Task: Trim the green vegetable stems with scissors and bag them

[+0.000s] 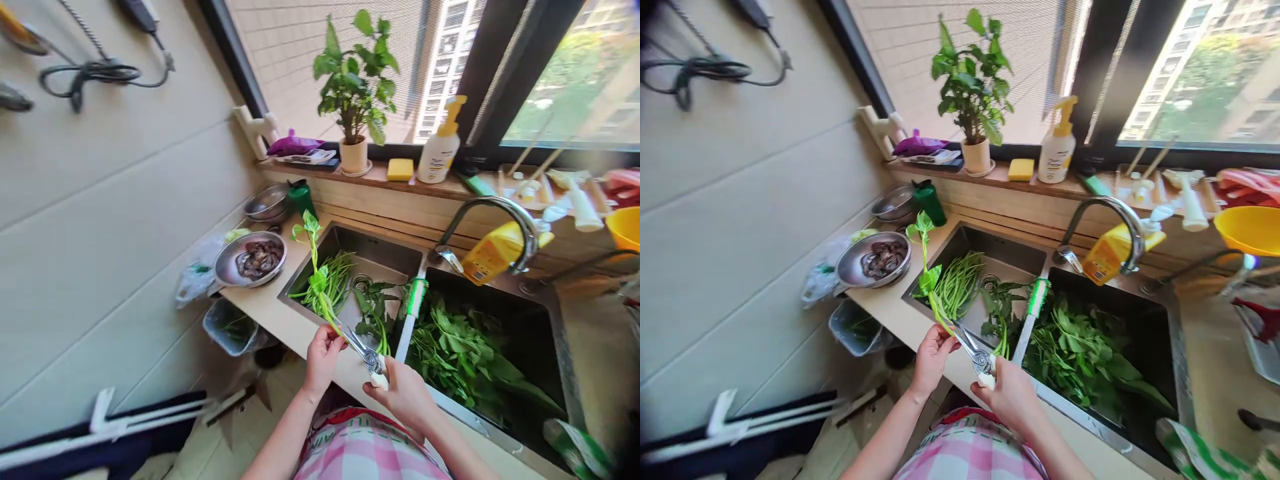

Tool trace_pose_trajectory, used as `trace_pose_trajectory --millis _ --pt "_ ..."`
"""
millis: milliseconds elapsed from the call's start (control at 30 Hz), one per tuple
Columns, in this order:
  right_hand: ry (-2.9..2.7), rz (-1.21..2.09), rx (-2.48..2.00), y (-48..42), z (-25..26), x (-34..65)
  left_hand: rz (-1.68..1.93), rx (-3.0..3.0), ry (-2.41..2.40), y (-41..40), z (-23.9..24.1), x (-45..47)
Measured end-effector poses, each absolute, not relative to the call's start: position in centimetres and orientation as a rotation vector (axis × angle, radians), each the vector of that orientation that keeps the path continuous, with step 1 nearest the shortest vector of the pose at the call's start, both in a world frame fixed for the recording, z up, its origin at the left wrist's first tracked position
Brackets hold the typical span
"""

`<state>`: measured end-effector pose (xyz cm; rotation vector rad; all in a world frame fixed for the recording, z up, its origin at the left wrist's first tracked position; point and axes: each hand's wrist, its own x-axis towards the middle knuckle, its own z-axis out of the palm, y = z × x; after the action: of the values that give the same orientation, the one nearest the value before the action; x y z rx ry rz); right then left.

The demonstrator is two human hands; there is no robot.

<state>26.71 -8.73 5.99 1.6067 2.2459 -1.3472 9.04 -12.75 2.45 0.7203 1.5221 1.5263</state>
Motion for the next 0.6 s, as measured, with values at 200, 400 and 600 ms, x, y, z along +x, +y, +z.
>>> trace_pose_trajectory --millis 200,400,600 --pt "2.323 -1.301 1.443 -9.4 5.7 26.2 1.541 0.820 1.678 -15.4 3.2 10.0" --pt "2.325 -1.330 1.452 -10.2 5.7 27.8 1.603 0.802 1.674 -15.9 3.3 11.6" --pt "2.371 -1.231 1.359 -10.6 5.7 25.2 1.738 0.662 1.699 -17.5 2.3 9.4"
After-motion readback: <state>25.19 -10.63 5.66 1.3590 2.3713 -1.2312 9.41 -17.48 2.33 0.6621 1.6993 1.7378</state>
